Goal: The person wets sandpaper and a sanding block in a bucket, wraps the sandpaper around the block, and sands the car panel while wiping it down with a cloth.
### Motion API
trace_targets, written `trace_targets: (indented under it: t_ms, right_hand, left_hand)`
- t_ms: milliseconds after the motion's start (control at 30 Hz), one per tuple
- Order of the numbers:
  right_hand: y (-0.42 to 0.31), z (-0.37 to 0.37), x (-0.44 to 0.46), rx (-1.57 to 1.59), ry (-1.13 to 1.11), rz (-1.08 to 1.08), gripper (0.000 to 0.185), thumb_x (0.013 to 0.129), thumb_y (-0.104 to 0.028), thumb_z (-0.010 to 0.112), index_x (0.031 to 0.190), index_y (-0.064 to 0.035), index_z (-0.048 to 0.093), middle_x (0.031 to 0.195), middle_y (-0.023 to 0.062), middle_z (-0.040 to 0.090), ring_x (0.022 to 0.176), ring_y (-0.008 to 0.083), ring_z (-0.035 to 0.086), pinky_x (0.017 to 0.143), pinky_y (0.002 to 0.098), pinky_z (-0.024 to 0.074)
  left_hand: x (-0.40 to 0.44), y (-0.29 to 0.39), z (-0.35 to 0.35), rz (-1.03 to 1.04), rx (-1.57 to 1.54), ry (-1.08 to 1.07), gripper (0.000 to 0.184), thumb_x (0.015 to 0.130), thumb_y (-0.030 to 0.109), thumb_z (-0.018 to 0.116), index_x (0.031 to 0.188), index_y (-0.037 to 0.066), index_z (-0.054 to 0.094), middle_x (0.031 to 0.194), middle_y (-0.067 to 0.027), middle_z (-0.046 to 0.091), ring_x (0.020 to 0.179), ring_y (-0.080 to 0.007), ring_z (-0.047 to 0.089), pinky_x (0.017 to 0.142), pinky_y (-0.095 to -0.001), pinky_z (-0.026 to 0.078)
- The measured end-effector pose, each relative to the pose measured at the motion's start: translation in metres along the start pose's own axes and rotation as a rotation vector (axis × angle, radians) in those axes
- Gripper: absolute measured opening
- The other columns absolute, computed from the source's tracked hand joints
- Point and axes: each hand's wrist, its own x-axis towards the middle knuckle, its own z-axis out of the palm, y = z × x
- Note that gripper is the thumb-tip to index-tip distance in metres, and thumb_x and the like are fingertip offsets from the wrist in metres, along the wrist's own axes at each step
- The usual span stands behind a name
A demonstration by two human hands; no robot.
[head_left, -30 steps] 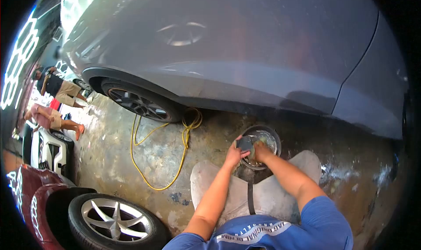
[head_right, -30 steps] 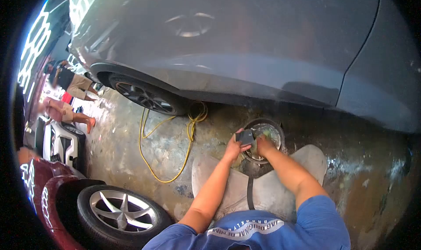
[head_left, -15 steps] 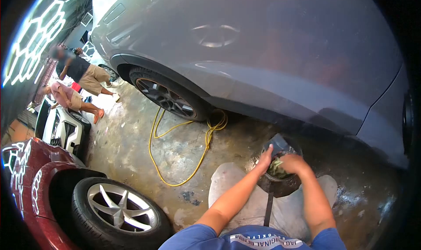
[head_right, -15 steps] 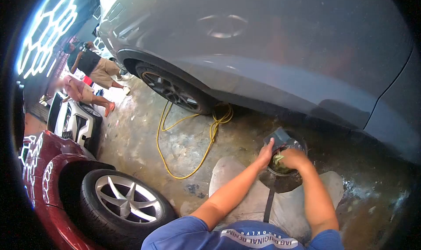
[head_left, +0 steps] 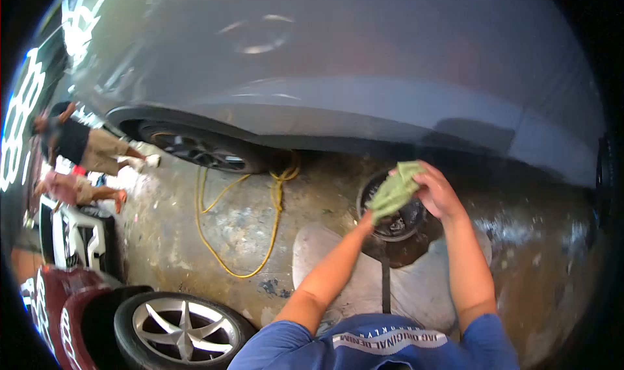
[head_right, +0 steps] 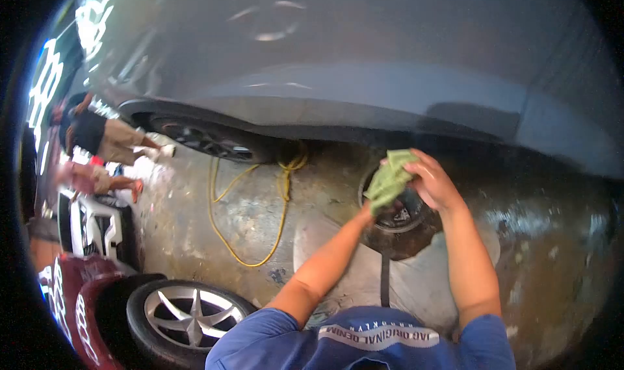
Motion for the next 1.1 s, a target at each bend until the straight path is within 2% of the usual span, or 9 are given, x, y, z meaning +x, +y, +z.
trace_targets:
  t_ms: [100,200,267,367,433,700,800,900,1100]
  right_hand:
    - [0.010,-0.007,0.004,0.092,0.077,-0.007,0.039,0.101,-0.014,0.049,0.136,0.0019,0.053,0.129,0.0215,0.065,0.118,0.0315,0.065,0.103,0.0461,0.0525]
    - [0.024,-0.012,0.009,0.135,0.142,-0.017,0.033,0.100,-0.014,0.053,0.129,0.0012,0.057,0.120,0.0165,0.067,0.111,0.0260,0.066,0.096,0.0409,0.0540]
    - [0.033,-0.006,0.012,0.169,0.171,-0.005,0.026,0.100,-0.015,0.058,0.121,-0.0007,0.061,0.110,0.0086,0.068,0.103,0.0185,0.066,0.090,0.0365,0.0538]
    - [0.076,-0.005,0.024,0.020,0.365,0.013,0.028,0.097,-0.019,0.059,0.119,-0.0019,0.059,0.109,0.0123,0.068,0.098,0.0217,0.068,0.089,0.0364,0.0545]
    - [0.090,0.002,0.032,-0.567,0.439,-0.017,0.033,0.095,-0.025,0.064,0.116,-0.0003,0.057,0.102,0.0119,0.066,0.093,0.0235,0.067,0.084,0.0366,0.0514]
    - [0.132,-0.015,0.037,-1.316,0.224,-0.133,0.031,0.088,-0.019,0.067,0.113,-0.0006,0.066,0.124,0.0163,0.060,0.119,0.0355,0.055,0.105,0.0414,0.0419]
    - [0.163,-0.053,0.054,-1.100,0.015,-0.313,0.037,0.092,-0.021,0.068,0.124,-0.0032,0.064,0.126,0.0129,0.060,0.119,0.0304,0.056,0.106,0.0397,0.0418]
    - [0.148,-0.045,0.046,-0.538,0.481,0.001,0.039,0.098,-0.029,0.066,0.129,-0.0063,0.062,0.127,0.0076,0.061,0.119,0.0230,0.056,0.104,0.0367,0.0426]
    - [0.050,0.033,0.033,-0.272,0.322,0.430,0.039,0.101,-0.039,0.063,0.122,-0.0056,0.063,0.112,0.0022,0.063,0.104,0.0143,0.058,0.088,0.0319,0.0462]
  left_hand:
    - [-0.001,0.009,-0.003,-0.078,-0.136,-0.009,0.053,0.101,0.042,0.058,0.145,0.013,0.052,0.138,-0.0114,0.062,0.121,-0.0313,0.064,0.097,-0.0555,0.055]
    - [-0.016,0.053,0.020,-0.181,-0.370,-0.025,0.069,0.105,0.064,0.032,0.147,0.011,0.049,0.142,-0.0112,0.059,0.129,-0.0307,0.058,0.099,-0.0609,0.054]
    - [-0.018,0.063,0.028,-0.207,-0.467,-0.051,0.070,0.105,0.064,0.030,0.148,0.011,0.048,0.143,-0.0123,0.059,0.129,-0.0319,0.058,0.099,-0.0627,0.053]
    - [-0.028,0.085,0.042,-0.219,-0.559,-0.050,0.053,0.109,0.049,0.034,0.147,0.015,0.048,0.142,-0.0111,0.059,0.126,-0.0345,0.060,0.101,-0.0616,0.051]
    - [-0.026,0.080,0.042,-0.175,-0.557,-0.029,0.053,0.109,0.050,0.034,0.145,0.014,0.050,0.140,-0.0113,0.060,0.125,-0.0332,0.061,0.102,-0.0604,0.051]
    - [-0.038,0.079,0.034,-0.089,-0.606,0.088,0.049,0.104,0.050,0.053,0.131,0.011,0.059,0.123,-0.0095,0.068,0.109,-0.0249,0.068,0.093,-0.0424,0.057]
    - [-0.045,0.084,0.027,-0.082,-0.520,0.123,0.038,0.098,0.038,0.065,0.122,0.008,0.065,0.111,-0.0076,0.072,0.097,-0.0222,0.071,0.083,-0.0384,0.058]
    - [-0.062,0.108,0.019,-0.170,-0.516,0.139,0.030,0.093,0.028,0.068,0.113,0.005,0.068,0.099,-0.0066,0.074,0.085,-0.0211,0.072,0.076,-0.0356,0.059]
    - [-0.103,0.182,0.054,-0.337,-0.282,0.181,0.029,0.087,0.022,0.067,0.109,0.003,0.069,0.095,-0.0087,0.073,0.082,-0.0226,0.073,0.075,-0.0375,0.060]
